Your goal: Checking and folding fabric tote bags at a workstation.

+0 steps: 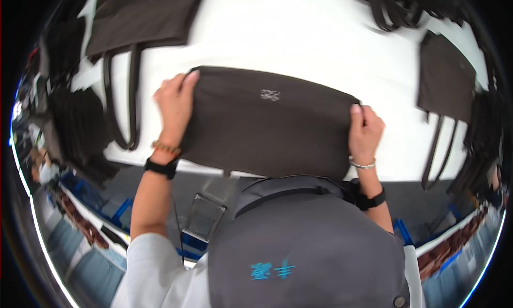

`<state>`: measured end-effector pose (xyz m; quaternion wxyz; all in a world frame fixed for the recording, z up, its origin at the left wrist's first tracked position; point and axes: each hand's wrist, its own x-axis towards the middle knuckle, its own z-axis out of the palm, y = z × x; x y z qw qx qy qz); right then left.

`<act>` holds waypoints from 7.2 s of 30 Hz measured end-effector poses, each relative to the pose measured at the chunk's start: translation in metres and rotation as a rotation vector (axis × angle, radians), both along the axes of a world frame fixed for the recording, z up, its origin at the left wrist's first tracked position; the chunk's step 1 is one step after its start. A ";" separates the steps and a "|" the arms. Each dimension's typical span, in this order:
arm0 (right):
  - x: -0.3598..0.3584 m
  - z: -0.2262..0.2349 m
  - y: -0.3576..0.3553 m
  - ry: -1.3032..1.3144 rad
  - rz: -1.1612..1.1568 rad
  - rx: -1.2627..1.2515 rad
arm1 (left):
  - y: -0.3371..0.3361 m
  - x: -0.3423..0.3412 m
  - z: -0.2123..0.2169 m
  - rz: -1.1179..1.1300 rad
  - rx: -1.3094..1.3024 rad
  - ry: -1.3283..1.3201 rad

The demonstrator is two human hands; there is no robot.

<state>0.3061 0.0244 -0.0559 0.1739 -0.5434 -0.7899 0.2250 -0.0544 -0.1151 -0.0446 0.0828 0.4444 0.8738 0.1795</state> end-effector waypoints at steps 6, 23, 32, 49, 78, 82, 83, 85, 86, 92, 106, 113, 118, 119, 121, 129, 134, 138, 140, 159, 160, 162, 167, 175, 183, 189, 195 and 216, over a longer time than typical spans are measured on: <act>0.002 0.009 -0.007 -0.064 0.029 -0.018 | 0.002 0.009 0.000 0.133 0.031 -0.156; -0.006 -0.008 0.006 -0.145 0.071 0.138 | 0.013 0.014 -0.004 0.169 0.029 0.010; -0.004 -0.007 0.008 -0.202 0.093 0.185 | 0.043 0.137 0.034 -0.697 -0.120 0.046; -0.007 0.008 0.004 -0.105 0.023 0.142 | 0.051 0.140 0.002 -0.754 -0.289 0.080; -0.011 0.008 -0.013 -0.225 0.475 0.008 | -0.013 0.013 -0.003 0.195 0.143 -0.103; -0.005 0.011 -0.012 -0.146 0.460 -0.038 | 0.000 0.009 -0.004 0.126 0.202 -0.138; -0.005 0.011 -0.012 -0.145 0.465 -0.038 | 0.002 0.007 -0.004 0.060 0.119 -0.044; -0.005 0.010 -0.014 -0.181 0.459 0.016 | 0.006 0.005 -0.007 0.028 0.072 0.026; -0.006 0.010 -0.015 -0.179 0.462 0.015 | 0.008 0.005 -0.008 -0.010 0.025 0.095; -0.006 0.010 -0.016 -0.253 0.449 0.024 | 0.003 0.009 -0.009 0.024 0.048 0.065; -0.009 0.008 -0.017 -0.287 0.439 0.033 | 0.011 0.057 -0.001 -0.503 -0.260 0.040; -0.008 0.008 -0.015 -0.291 0.445 0.051 | 0.014 0.054 0.001 -0.540 -0.256 -0.019; -0.026 0.014 -0.016 -0.176 0.422 0.001 | 0.019 0.058 0.005 -0.541 -0.297 0.002; -0.033 0.014 -0.016 -0.151 0.455 0.007 | 0.025 0.063 0.007 -0.560 -0.286 -0.005; -0.052 0.017 -0.016 -0.162 0.531 0.004 | 0.038 0.077 0.010 -0.652 -0.266 -0.029; -0.059 0.008 -0.017 -0.141 0.595 0.020 | 0.047 0.085 -0.003 -0.794 -0.249 0.115; -0.047 0.010 -0.006 -0.202 0.531 -0.042 | 0.044 0.082 -0.008 -0.785 -0.231 0.134; -0.017 0.005 0.000 -0.270 0.429 0.021 | 0.046 0.083 -0.006 -0.786 -0.236 0.122; -0.016 0.002 -0.001 -0.286 0.421 0.041 | 0.048 0.084 -0.005 -0.785 -0.238 0.078; -0.037 0.011 -0.014 -0.190 0.689 0.186 | 0.071 0.107 -0.005 -0.789 -0.077 0.095; -0.035 0.010 -0.012 -0.189 0.659 0.163 | 0.065 0.096 -0.002 -0.730 -0.149 0.173; -0.033 0.008 -0.013 -0.196 0.617 0.130 | 0.042 0.060 -0.004 -0.620 -0.242 0.302; -0.031 0.009 -0.011 -0.208 0.572 0.135 | 0.013 0.011 -0.009 -0.471 -0.132 0.234; -0.004 -0.001 -0.006 -0.320 0.468 0.141 | 0.011 -0.002 -0.009 -0.170 0.128 -0.060; -0.005 0.000 -0.007 -0.323 0.446 0.140 | 0.017 -0.012 -0.013 0.039 0.209 -0.341; -0.006 0.002 -0.007 -0.328 0.432 0.148 | 0.025 -0.009 -0.019 -0.005 0.163 -0.275; -0.005 0.002 -0.005 -0.308 0.447 0.132 | 0.058 0.026 -0.003 -0.452 0.150 0.124; 0.076 0.010 -0.075 0.449 -0.114 -0.271 | 0.153 0.147 0.062 -0.892 -0.702 -0.589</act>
